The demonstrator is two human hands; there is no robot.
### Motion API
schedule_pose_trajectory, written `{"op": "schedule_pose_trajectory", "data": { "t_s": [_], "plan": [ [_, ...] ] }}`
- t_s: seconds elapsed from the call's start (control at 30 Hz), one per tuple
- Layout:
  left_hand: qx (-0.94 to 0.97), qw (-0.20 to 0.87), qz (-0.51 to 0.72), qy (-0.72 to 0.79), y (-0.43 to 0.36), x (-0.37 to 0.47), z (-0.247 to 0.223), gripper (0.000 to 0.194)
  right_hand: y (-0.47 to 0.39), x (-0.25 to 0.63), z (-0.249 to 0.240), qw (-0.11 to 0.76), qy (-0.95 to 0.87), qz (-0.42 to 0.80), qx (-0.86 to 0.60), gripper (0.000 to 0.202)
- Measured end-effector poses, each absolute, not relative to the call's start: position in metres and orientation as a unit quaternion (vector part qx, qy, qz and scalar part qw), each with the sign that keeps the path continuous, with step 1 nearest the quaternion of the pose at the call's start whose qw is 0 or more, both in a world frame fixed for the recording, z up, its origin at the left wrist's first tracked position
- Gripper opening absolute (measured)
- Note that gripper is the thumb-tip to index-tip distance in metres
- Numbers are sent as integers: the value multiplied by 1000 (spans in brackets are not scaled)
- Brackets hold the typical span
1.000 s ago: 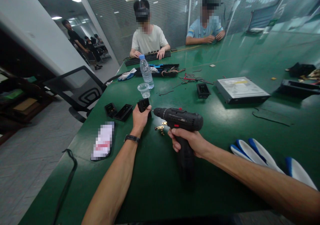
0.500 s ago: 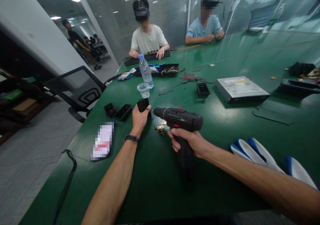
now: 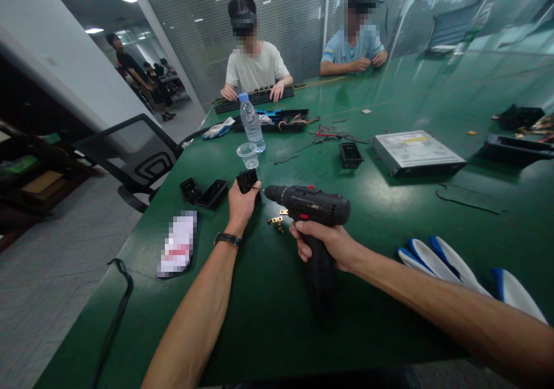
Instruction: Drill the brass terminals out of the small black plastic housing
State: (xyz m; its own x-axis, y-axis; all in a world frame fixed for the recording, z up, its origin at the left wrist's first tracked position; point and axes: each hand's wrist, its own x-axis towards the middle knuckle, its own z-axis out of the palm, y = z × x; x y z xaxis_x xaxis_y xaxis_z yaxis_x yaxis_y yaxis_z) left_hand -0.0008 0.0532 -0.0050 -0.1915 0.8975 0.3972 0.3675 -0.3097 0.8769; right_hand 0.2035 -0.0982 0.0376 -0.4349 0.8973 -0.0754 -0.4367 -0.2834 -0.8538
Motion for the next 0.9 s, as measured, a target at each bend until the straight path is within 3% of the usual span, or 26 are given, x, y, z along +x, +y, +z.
{"op": "schedule_pose_trajectory", "data": {
  "t_s": [0.9],
  "plan": [
    [584,247,551,542,51,-1,-3,37,-98,204,39,448,-394,749,-287,17]
  ]
}}
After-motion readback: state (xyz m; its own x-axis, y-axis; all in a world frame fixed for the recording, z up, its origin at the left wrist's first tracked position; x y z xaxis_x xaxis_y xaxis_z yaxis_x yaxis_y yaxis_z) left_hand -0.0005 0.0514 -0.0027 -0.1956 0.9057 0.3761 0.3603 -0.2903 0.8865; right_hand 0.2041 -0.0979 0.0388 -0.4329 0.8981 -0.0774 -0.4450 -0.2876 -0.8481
